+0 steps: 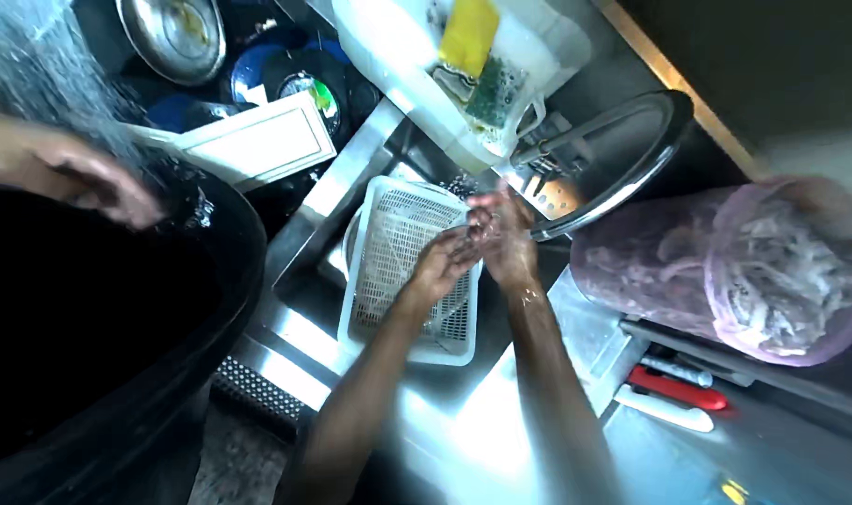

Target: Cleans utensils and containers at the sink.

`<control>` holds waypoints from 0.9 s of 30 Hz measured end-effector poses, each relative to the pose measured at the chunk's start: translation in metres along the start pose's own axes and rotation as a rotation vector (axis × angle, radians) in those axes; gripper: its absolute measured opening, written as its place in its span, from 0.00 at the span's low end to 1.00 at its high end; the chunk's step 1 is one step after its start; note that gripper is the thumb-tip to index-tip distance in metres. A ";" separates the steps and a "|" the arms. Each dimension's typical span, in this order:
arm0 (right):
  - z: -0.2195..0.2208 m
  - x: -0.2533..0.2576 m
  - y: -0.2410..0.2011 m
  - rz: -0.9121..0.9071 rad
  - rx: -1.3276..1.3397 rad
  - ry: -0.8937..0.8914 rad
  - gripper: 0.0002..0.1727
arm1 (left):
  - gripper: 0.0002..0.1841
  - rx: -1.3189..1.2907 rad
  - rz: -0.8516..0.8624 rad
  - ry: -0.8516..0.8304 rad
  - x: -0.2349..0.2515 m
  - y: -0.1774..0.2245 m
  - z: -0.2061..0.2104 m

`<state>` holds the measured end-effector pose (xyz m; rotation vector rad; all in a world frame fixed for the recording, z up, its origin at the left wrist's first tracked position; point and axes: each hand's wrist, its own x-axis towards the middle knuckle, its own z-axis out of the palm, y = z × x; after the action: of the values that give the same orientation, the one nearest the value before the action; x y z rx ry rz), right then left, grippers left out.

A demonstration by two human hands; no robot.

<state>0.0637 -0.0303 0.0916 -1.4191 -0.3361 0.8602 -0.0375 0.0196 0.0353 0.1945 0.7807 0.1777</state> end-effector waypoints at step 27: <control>-0.061 0.061 0.203 0.005 -1.870 -0.439 0.17 | 0.40 1.661 -0.079 0.602 -0.095 0.051 -0.141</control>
<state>0.0815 -0.0478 -0.1279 -2.8457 -1.7817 0.7601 -0.2085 0.0625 0.0148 1.7325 1.3765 -0.5723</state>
